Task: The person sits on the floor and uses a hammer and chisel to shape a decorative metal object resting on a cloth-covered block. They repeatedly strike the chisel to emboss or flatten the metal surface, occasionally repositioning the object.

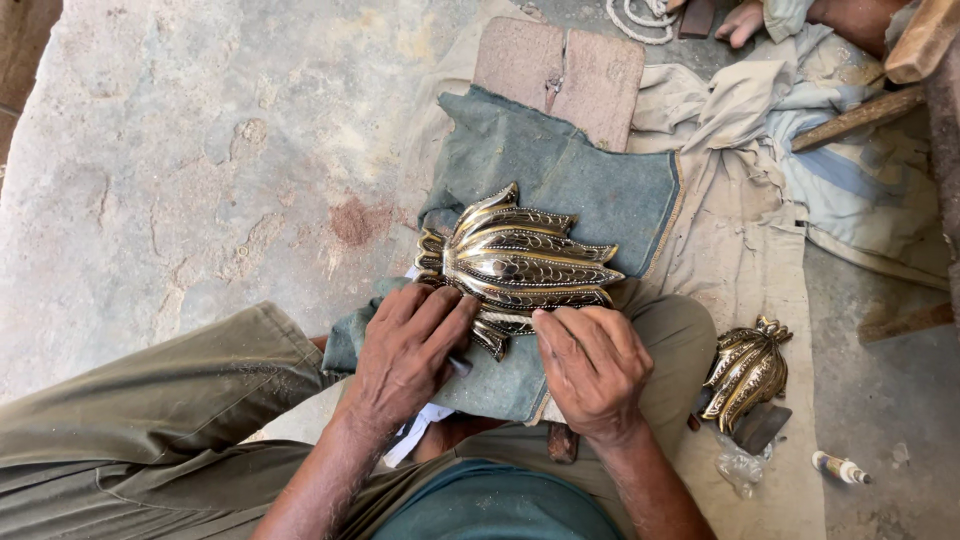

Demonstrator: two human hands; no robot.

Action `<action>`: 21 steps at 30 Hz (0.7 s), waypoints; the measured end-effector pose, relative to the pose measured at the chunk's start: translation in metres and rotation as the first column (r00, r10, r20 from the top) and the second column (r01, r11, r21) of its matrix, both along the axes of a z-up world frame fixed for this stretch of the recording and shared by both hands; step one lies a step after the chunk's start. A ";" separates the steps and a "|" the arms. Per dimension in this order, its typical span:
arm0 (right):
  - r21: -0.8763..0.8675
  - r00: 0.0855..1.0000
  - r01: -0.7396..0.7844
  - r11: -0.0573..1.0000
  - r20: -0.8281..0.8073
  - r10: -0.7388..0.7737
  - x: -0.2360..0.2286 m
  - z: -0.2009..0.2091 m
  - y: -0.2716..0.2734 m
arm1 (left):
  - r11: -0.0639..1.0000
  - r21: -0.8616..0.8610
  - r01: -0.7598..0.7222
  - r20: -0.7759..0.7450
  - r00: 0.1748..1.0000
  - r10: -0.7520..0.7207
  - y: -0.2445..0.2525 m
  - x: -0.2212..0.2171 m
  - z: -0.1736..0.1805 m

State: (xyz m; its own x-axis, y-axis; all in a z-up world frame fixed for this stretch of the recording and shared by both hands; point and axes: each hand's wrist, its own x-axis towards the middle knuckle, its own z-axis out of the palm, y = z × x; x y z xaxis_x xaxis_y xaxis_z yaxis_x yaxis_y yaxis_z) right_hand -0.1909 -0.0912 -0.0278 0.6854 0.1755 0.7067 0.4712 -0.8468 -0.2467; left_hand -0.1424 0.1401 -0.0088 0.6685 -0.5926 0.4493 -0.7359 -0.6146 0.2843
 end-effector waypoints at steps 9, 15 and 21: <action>-0.042 0.988 0.124 0.991 0.093 -0.120 -0.014 -0.016 0.006 | 0.999 0.015 -0.047 -0.031 0.998 0.048 0.008 -0.002 -0.006; -0.018 0.952 0.297 0.955 -0.071 -0.298 -0.011 -0.011 -0.026 | 0.998 -0.027 -0.056 -0.203 0.978 0.050 0.006 0.000 -0.003; 0.092 0.969 -0.008 0.996 -0.246 0.030 -0.002 0.006 -0.008 | 0.969 -0.243 -0.047 -0.243 0.970 -0.014 0.016 0.007 -0.003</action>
State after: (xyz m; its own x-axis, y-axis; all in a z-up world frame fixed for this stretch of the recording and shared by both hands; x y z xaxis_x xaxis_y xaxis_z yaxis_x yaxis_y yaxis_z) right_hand -0.1933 -0.0993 -0.0222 0.8379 0.1340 0.5292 0.4018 -0.8076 -0.4317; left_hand -0.1350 0.1561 -0.0114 0.7835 -0.4726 0.4034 -0.6170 -0.5152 0.5948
